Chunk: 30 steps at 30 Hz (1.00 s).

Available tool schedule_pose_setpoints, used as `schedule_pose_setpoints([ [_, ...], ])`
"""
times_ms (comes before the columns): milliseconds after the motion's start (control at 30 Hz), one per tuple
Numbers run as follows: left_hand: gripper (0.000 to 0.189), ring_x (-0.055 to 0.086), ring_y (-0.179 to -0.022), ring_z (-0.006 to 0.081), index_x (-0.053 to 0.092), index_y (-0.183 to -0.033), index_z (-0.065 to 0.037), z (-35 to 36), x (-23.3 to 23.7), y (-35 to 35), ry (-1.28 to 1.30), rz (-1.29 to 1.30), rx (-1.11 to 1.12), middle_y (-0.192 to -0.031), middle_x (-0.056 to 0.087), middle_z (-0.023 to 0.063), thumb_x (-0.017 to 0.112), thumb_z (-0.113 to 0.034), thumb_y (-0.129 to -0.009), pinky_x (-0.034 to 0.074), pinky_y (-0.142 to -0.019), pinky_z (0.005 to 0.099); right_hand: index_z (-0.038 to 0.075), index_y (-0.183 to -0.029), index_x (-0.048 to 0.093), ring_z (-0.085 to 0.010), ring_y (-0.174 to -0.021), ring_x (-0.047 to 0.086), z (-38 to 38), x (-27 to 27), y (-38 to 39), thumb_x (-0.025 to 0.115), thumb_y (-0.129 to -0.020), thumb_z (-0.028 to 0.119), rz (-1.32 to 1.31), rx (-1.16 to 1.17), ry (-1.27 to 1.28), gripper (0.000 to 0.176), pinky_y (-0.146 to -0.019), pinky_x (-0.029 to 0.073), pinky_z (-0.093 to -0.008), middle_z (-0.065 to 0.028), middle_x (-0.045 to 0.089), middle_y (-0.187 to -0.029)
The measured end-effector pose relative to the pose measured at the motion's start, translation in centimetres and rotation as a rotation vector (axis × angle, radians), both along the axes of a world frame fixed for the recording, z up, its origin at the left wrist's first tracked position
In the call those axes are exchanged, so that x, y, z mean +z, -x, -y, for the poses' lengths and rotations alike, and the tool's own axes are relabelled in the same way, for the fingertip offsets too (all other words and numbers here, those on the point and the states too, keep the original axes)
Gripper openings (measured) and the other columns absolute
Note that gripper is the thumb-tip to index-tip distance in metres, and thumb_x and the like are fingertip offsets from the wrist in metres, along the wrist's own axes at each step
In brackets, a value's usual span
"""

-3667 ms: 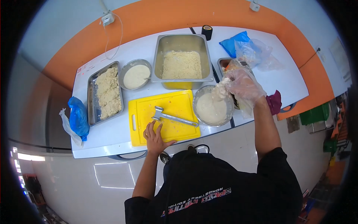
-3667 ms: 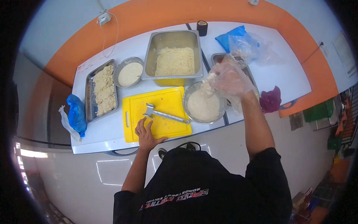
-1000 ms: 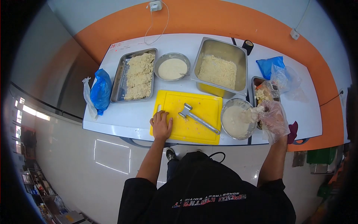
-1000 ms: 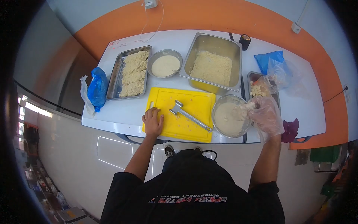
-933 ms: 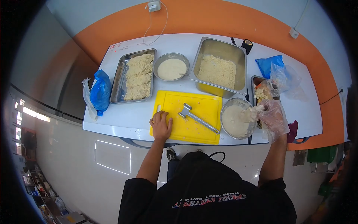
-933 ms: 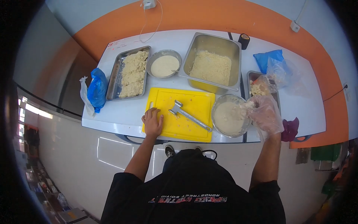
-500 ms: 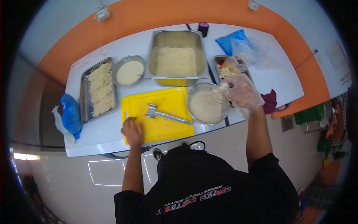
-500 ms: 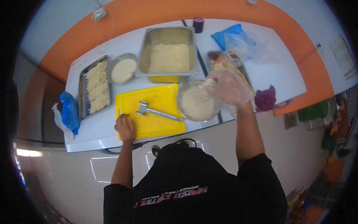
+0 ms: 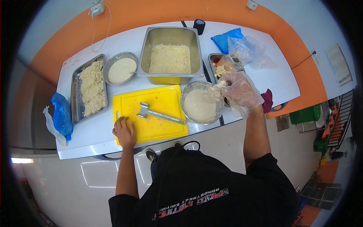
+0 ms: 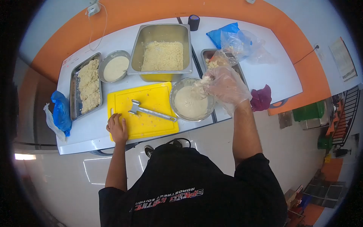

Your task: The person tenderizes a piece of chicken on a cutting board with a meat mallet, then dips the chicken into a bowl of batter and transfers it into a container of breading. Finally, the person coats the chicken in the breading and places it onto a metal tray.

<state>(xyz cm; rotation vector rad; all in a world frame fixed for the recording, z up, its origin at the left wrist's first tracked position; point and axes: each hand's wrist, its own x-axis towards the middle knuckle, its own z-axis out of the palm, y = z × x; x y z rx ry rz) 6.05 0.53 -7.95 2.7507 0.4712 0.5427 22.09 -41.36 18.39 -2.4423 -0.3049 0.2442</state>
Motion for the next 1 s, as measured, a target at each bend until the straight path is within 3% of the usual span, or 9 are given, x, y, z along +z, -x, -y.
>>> schedule_pose_setpoints([
  [67,0.035,0.046,-0.136,0.0301,0.064,-0.127,-0.012,0.1,0.2,-0.3,0.006,0.002,0.003,-0.138,0.057,0.0103,0.057,-0.035,-0.100,0.029,-0.110,0.0525,0.002,-0.094,0.076,-0.0288,-0.082,0.069,0.0,-1.4,-1.0,0.077,-0.071,0.016,-0.072,0.017,-0.051,0.027,-0.080,0.054,-0.0396,-0.0173,0.072,-0.088],
  [133,0.036,0.046,-0.136,0.0298,0.064,-0.128,-0.012,0.0,0.1,-0.1,-0.009,-0.020,0.004,-0.138,0.056,0.0097,0.057,-0.035,-0.101,0.029,-0.111,0.0528,0.001,-0.085,0.073,-0.0294,-0.073,0.065,-0.3,-3.8,-1.4,0.081,-0.072,0.022,0.286,0.191,0.177,0.027,-0.074,0.052,-0.0382,-0.0146,0.070,-0.078],
  [233,0.036,0.046,-0.136,0.0297,0.064,-0.128,-0.012,-0.1,0.1,-0.1,0.021,0.002,-0.008,-0.138,0.056,0.0092,0.058,-0.034,-0.100,0.029,-0.111,0.0533,0.002,-0.086,0.073,-0.0381,-0.084,0.066,-0.7,-4.7,-1.0,0.080,-0.071,0.023,0.240,0.103,0.204,0.026,-0.080,0.053,-0.0409,-0.0193,0.071,-0.086],
  [333,0.036,0.047,-0.135,0.0296,0.064,-0.128,-0.011,-0.1,0.0,0.0,0.003,-0.010,0.001,-0.139,0.056,0.0090,0.058,-0.034,-0.100,0.029,-0.110,0.0530,0.003,-0.091,0.074,-0.0355,-0.091,0.068,-0.9,-4.4,-0.3,0.078,-0.072,0.022,0.257,0.082,0.240,0.027,-0.084,0.052,-0.0415,-0.0199,0.071,-0.093],
  [467,0.036,0.047,-0.135,0.0295,0.065,-0.128,-0.011,-0.1,0.2,-0.1,-0.003,0.000,-0.001,-0.138,0.056,0.0091,0.058,-0.033,-0.100,0.029,-0.110,0.0526,0.000,-0.092,0.074,-0.0394,-0.093,0.069,-1.3,-2.6,-0.2,0.071,-0.076,0.018,0.107,0.040,0.218,0.024,-0.088,0.053,-0.0452,-0.0238,0.071,-0.094],
  [833,0.035,0.046,-0.137,0.0290,0.063,-0.130,-0.013,0.0,0.2,0.0,0.007,-0.017,0.006,-0.139,0.056,0.0086,0.058,-0.031,-0.101,0.027,-0.112,0.0526,0.001,-0.095,0.076,-0.0404,-0.094,0.069,-1.0,-2.1,-0.1,0.071,-0.076,0.019,0.300,0.005,0.245,0.026,-0.089,0.053,-0.0464,-0.0243,0.072,-0.094],
  [867,0.035,0.046,-0.137,0.0290,0.063,-0.130,-0.013,0.0,0.2,0.1,0.009,-0.017,0.008,-0.139,0.056,0.0086,0.058,-0.031,-0.101,0.027,-0.112,0.0526,0.001,-0.095,0.076,-0.0404,-0.094,0.069,-0.8,-1.9,-0.3,0.071,-0.076,0.019,0.300,0.007,0.246,0.026,-0.089,0.053,-0.0464,-0.0243,0.072,-0.094],
  [933,0.034,0.046,-0.136,0.0288,0.063,-0.129,-0.013,0.0,0.2,0.0,0.004,-0.026,0.015,-0.139,0.056,0.0085,0.058,-0.030,-0.101,0.027,-0.112,0.0526,0.000,-0.100,0.072,-0.0361,-0.097,0.065,-0.7,-0.8,-0.7,0.079,-0.074,0.022,0.041,-0.022,0.214,0.034,-0.090,0.052,-0.0415,-0.0219,0.069,-0.098],
  [1000,0.035,0.047,-0.135,0.0291,0.064,-0.128,-0.012,0.0,0.2,0.0,-0.005,-0.008,0.009,-0.138,0.056,0.0088,0.058,-0.032,-0.100,0.029,-0.111,0.0530,-0.001,-0.099,0.072,-0.0359,-0.094,0.066,0.1,-2.3,-0.9,0.079,-0.074,0.021,0.143,-0.029,0.195,0.034,-0.088,0.052,-0.0418,-0.0222,0.069,-0.096],
])
